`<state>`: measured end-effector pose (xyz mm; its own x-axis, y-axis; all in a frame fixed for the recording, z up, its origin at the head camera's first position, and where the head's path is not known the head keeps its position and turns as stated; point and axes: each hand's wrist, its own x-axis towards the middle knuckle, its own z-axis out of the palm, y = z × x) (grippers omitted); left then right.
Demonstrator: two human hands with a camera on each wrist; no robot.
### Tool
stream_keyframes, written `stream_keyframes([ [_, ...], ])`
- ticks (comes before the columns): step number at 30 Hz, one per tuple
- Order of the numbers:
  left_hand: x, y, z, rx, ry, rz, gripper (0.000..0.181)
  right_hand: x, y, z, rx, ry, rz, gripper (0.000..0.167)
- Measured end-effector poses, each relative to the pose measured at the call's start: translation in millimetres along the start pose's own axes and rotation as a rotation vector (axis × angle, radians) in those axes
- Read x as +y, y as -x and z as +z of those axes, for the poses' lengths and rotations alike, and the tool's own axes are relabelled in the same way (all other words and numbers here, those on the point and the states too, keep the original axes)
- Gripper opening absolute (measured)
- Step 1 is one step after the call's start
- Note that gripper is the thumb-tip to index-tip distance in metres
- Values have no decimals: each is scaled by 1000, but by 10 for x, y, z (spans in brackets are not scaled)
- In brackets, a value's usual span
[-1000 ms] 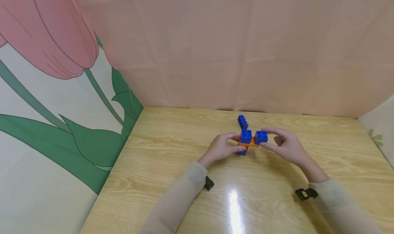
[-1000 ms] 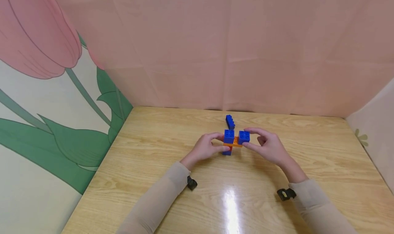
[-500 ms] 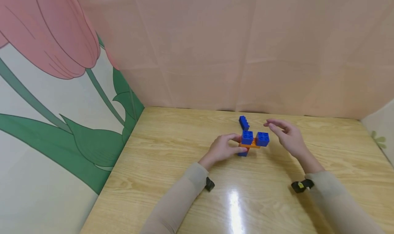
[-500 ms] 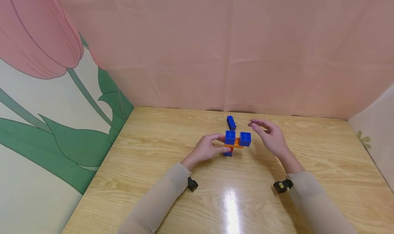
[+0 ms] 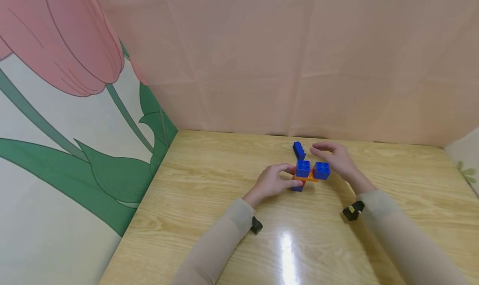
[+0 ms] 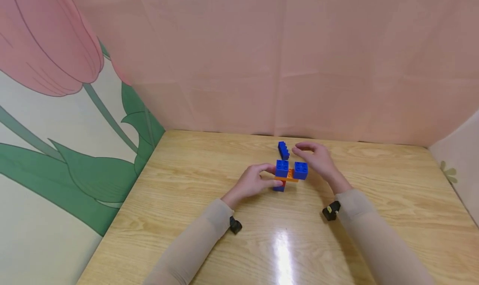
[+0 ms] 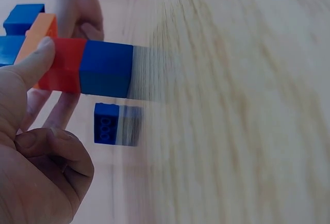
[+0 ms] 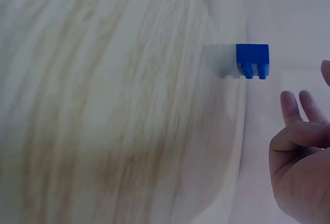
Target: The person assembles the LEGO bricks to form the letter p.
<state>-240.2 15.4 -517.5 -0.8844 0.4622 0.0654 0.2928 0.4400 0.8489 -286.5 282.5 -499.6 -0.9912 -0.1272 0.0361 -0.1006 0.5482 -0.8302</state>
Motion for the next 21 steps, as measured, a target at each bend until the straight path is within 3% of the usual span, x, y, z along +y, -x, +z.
stream_keyframes([
  [8,-11,-10,15,5,-5,4,42,-11,-158,100,-98,30,116,68],
  [21,-9,-4,17,7,-4,-6,43,-104,-277,203,-177,111,215,76],
])
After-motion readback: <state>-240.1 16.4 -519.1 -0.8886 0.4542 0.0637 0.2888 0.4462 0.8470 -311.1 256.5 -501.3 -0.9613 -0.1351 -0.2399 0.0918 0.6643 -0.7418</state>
